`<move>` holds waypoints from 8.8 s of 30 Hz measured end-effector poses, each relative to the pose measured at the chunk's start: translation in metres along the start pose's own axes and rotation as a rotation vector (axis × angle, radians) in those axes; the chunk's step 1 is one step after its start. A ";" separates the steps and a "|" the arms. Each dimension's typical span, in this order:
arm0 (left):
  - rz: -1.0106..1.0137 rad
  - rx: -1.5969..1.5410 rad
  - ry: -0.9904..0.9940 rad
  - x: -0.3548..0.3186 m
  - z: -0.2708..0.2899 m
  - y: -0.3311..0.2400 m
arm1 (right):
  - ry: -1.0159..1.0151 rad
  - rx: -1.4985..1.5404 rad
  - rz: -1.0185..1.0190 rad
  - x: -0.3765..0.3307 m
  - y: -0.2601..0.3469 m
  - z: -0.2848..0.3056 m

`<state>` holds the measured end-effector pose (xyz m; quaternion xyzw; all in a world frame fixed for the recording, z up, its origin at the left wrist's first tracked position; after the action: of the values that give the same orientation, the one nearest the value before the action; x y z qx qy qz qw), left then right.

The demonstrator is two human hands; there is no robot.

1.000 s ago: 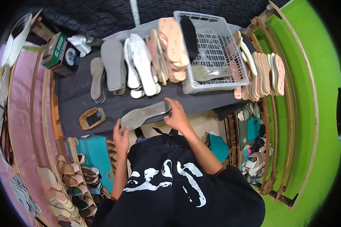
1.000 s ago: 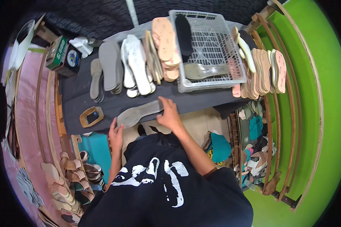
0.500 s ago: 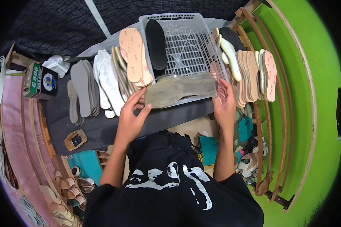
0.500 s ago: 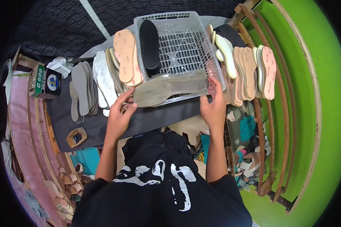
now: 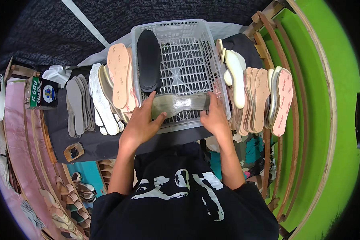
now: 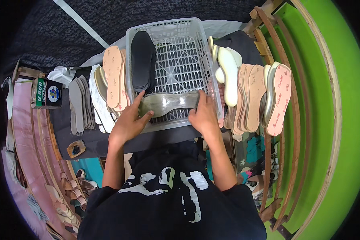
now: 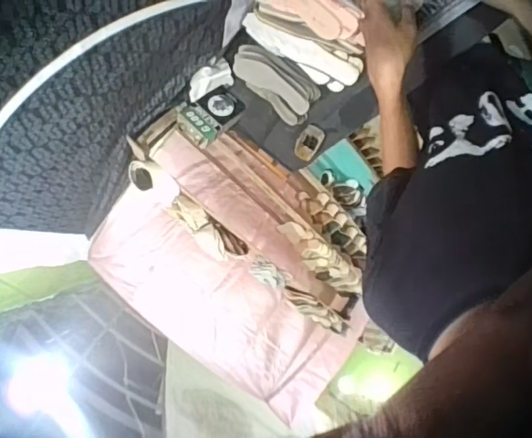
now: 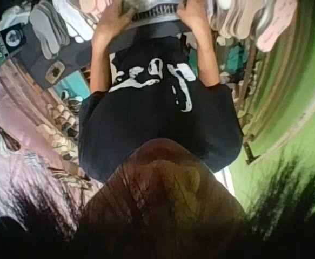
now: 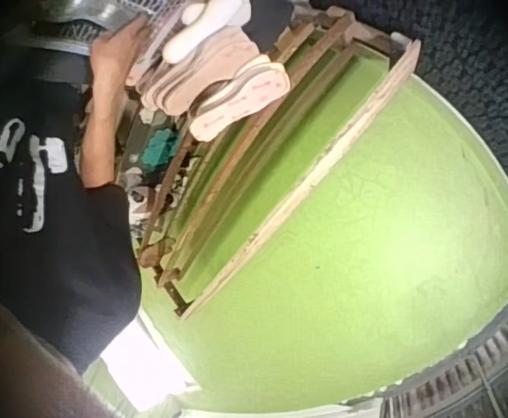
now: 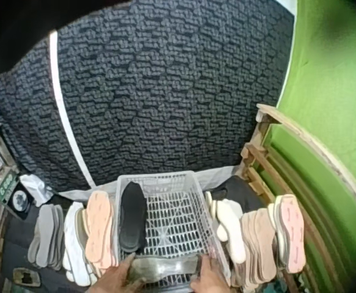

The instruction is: Applying adhesive to shoe insoles or components using a small brush.

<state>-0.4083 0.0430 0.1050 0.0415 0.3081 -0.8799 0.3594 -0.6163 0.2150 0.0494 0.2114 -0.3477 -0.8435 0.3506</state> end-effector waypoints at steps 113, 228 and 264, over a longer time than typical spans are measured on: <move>0.524 -1.506 -0.376 -0.250 -0.069 0.354 | 0.337 0.762 -0.132 -0.132 0.067 -0.292; 0.284 -0.716 -0.169 -0.201 -0.067 0.420 | -0.568 0.765 0.045 -0.151 0.124 -0.311; 0.271 -0.692 -0.200 -0.202 -0.072 0.422 | -0.181 0.758 0.098 -0.163 0.127 -0.317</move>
<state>0.0078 -0.0267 -0.1101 -0.1281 0.5419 -0.6680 0.4938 -0.2611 0.1309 -0.0508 0.2338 -0.6739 -0.6527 0.2553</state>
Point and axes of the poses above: each hand's wrist, its own x-axis towards the middle knuckle, its own z-axis out of the back of the hand, y = z × x, the point moved 1 cm from there along x, towards the middle knuckle, and after that the axes turned 11 degrees about x, right-handed, at the moved point
